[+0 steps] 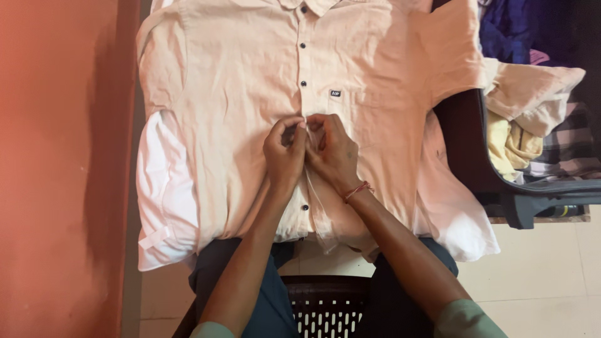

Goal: The person unbuttons a light-colored shirt, spreads it out on a surface, and then folds a yellow shirt into a smaller rectangle.

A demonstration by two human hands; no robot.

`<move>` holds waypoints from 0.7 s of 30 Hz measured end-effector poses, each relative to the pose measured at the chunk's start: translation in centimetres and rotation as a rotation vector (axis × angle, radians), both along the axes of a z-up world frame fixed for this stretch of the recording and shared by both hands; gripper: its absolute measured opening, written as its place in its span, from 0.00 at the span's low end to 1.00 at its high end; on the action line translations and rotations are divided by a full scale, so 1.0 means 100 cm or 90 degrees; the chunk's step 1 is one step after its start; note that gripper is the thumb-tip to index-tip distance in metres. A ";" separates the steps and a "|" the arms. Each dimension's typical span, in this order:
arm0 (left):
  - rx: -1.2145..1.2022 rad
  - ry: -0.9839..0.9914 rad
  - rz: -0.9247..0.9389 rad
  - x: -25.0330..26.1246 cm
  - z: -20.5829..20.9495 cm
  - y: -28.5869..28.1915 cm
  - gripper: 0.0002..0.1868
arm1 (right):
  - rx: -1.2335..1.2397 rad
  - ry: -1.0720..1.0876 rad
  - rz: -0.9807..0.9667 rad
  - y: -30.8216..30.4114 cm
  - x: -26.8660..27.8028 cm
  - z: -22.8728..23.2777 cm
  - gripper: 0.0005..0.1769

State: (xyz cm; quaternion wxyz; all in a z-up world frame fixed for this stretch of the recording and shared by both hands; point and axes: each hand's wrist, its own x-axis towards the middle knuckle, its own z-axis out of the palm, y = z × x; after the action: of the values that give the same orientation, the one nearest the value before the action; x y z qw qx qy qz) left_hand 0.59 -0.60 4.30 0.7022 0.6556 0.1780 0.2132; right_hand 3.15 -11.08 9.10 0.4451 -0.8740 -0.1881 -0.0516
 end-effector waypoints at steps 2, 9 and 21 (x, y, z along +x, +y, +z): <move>-0.016 -0.012 -0.013 0.003 -0.002 0.000 0.10 | 0.001 0.026 -0.021 0.002 0.000 -0.002 0.13; 0.077 -0.023 -0.019 0.004 0.002 0.003 0.13 | 0.076 0.126 -0.063 -0.001 0.003 -0.006 0.08; 0.217 -0.052 0.063 0.045 0.015 0.020 0.13 | 0.177 0.149 -0.044 -0.006 0.011 -0.008 0.08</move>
State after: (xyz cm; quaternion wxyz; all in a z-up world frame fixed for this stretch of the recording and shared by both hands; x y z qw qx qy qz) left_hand 5.04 1.36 5.75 0.5761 0.7466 0.1422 0.3009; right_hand 4.21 -11.72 8.28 0.5782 -0.8101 -0.0960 0.0093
